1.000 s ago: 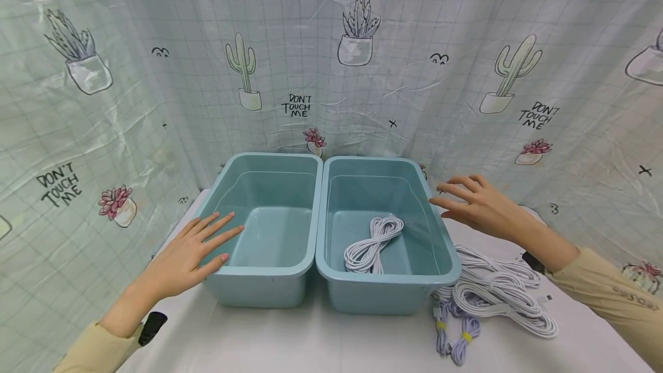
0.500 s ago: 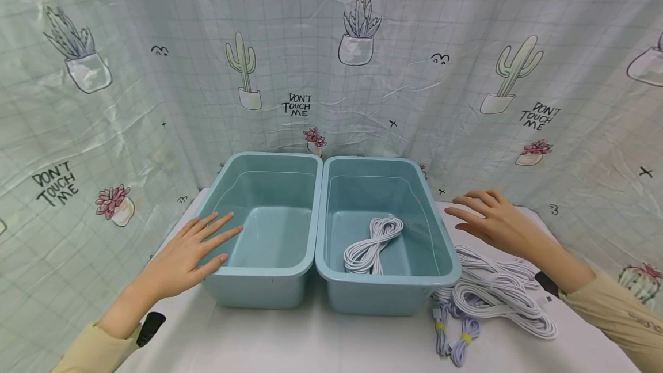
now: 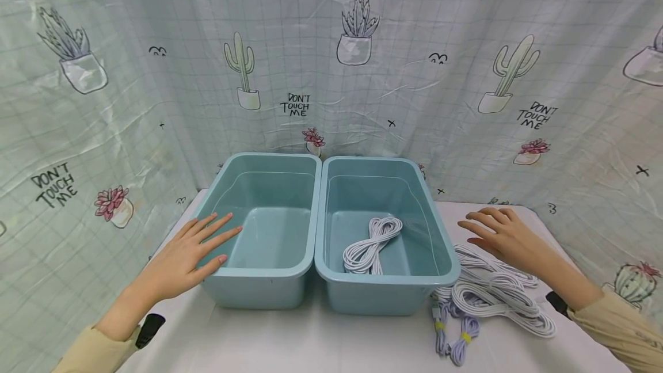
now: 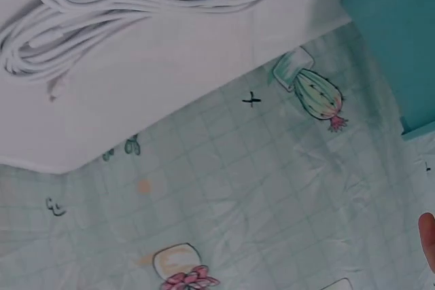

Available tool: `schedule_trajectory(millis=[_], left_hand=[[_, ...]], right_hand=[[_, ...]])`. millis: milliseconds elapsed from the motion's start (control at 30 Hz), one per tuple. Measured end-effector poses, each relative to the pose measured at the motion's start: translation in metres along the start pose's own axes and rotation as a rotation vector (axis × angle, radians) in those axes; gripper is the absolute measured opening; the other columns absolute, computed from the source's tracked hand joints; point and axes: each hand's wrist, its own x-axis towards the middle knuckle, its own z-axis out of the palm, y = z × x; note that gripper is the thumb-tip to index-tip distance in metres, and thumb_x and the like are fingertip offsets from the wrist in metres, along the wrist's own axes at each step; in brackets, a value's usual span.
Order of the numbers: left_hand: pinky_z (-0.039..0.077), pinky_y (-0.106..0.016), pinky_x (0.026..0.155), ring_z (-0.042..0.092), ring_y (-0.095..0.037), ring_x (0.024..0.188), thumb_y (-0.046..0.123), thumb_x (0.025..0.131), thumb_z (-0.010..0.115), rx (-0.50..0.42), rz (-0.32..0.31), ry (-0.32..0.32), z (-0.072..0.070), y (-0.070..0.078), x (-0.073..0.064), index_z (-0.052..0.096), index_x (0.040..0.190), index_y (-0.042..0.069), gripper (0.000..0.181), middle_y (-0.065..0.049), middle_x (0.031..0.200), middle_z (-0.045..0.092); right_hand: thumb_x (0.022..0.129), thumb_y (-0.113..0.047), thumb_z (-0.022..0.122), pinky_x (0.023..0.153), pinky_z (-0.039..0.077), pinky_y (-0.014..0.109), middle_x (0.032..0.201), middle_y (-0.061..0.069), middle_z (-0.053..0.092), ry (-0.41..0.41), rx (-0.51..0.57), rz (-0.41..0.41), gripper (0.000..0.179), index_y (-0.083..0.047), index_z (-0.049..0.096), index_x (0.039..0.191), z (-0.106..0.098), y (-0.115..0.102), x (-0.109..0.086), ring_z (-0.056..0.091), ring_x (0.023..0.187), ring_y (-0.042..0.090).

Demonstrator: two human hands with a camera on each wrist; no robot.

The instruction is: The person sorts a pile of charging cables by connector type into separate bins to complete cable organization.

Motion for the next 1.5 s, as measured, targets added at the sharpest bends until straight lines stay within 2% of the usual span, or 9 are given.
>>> schedule_trajectory(millis=[200, 400, 800, 1167, 1267, 1367, 1433, 1500], left_hand=[[0.025, -0.046, 0.101, 0.035, -0.034, 0.126, 0.029, 0.086, 0.055, 0.002, 0.002, 0.000, 0.000, 0.000, 0.000, 0.041, 0.134, 0.023, 0.050, -0.010, 0.139, 0.039], [0.024, -0.045, 0.102, 0.034, -0.033, 0.127, 0.028, 0.087, 0.054, 0.002, -0.001, 0.001, -0.001, 0.000, 0.000, 0.041, 0.135, 0.024, 0.050, -0.008, 0.140, 0.038], [0.025, -0.047, 0.100, 0.035, -0.034, 0.126, 0.029, 0.087, 0.055, -0.011, -0.013, -0.009, -0.001, 0.000, 0.001, 0.040, 0.135, 0.025, 0.051, -0.008, 0.141, 0.037], [0.026, -0.048, 0.099, 0.034, -0.034, 0.127, 0.029, 0.087, 0.055, -0.019, -0.017, -0.018, -0.001, -0.001, 0.001, 0.040, 0.135, 0.025, 0.051, -0.008, 0.141, 0.036], [0.026, -0.049, 0.099, 0.034, -0.034, 0.127, 0.028, 0.086, 0.055, -0.017, -0.015, -0.017, -0.001, -0.001, 0.001, 0.041, 0.135, 0.024, 0.050, -0.008, 0.141, 0.037], [0.026, -0.049, 0.099, 0.035, -0.035, 0.127, 0.028, 0.086, 0.055, -0.015, -0.014, -0.019, -0.001, 0.000, 0.001, 0.041, 0.135, 0.024, 0.050, -0.008, 0.141, 0.037], [0.026, -0.049, 0.099, 0.035, -0.035, 0.126, 0.028, 0.087, 0.055, -0.015, -0.016, -0.022, -0.001, 0.000, 0.001, 0.041, 0.135, 0.024, 0.050, -0.009, 0.141, 0.037], [0.026, -0.049, 0.099, 0.035, -0.035, 0.126, 0.028, 0.087, 0.055, -0.016, -0.017, -0.024, -0.001, 0.001, 0.001, 0.040, 0.135, 0.024, 0.050, -0.009, 0.141, 0.037]], right_hand=[[0.096, -0.047, 0.020, 0.068, 0.041, 0.040, 0.096, 0.005, 0.062, -0.033, 0.010, 0.070, 0.052, -0.015, 0.060, 0.106, 0.004, -0.003, -0.014, 0.052, 0.090, 0.022], [0.097, -0.045, 0.021, 0.065, 0.041, 0.039, 0.097, 0.004, 0.061, -0.036, 0.019, 0.078, 0.052, -0.012, 0.061, 0.105, 0.008, -0.008, -0.030, 0.053, 0.089, 0.022], [0.096, -0.047, 0.021, 0.064, 0.042, 0.038, 0.097, 0.000, 0.060, -0.124, 0.047, 0.106, 0.053, -0.013, 0.060, 0.106, 0.014, -0.026, -0.068, 0.052, 0.089, 0.018], [0.092, -0.048, 0.037, 0.067, 0.040, 0.038, 0.100, -0.001, 0.060, -0.169, 0.110, 0.137, 0.044, -0.014, 0.062, 0.106, 0.020, -0.042, -0.089, 0.052, 0.089, 0.016], [0.086, -0.043, 0.053, 0.070, 0.039, 0.039, 0.100, -0.002, 0.060, -0.198, 0.122, 0.166, 0.035, -0.016, 0.062, 0.106, 0.021, -0.046, -0.094, 0.051, 0.092, 0.017], [0.078, -0.036, 0.063, 0.073, 0.039, 0.040, 0.101, -0.003, 0.060, -0.241, 0.111, 0.189, 0.033, -0.018, 0.062, 0.106, 0.020, -0.050, -0.098, 0.051, 0.094, 0.018], [0.077, -0.036, 0.064, 0.075, 0.039, 0.040, 0.101, -0.003, 0.061, -0.266, 0.101, 0.193, 0.034, -0.019, 0.062, 0.106, 0.021, -0.053, -0.101, 0.052, 0.095, 0.018], [0.081, -0.039, 0.060, 0.074, 0.039, 0.041, 0.101, -0.004, 0.061, -0.279, 0.093, 0.181, 0.033, -0.019, 0.062, 0.106, 0.022, -0.055, -0.104, 0.052, 0.095, 0.019]])
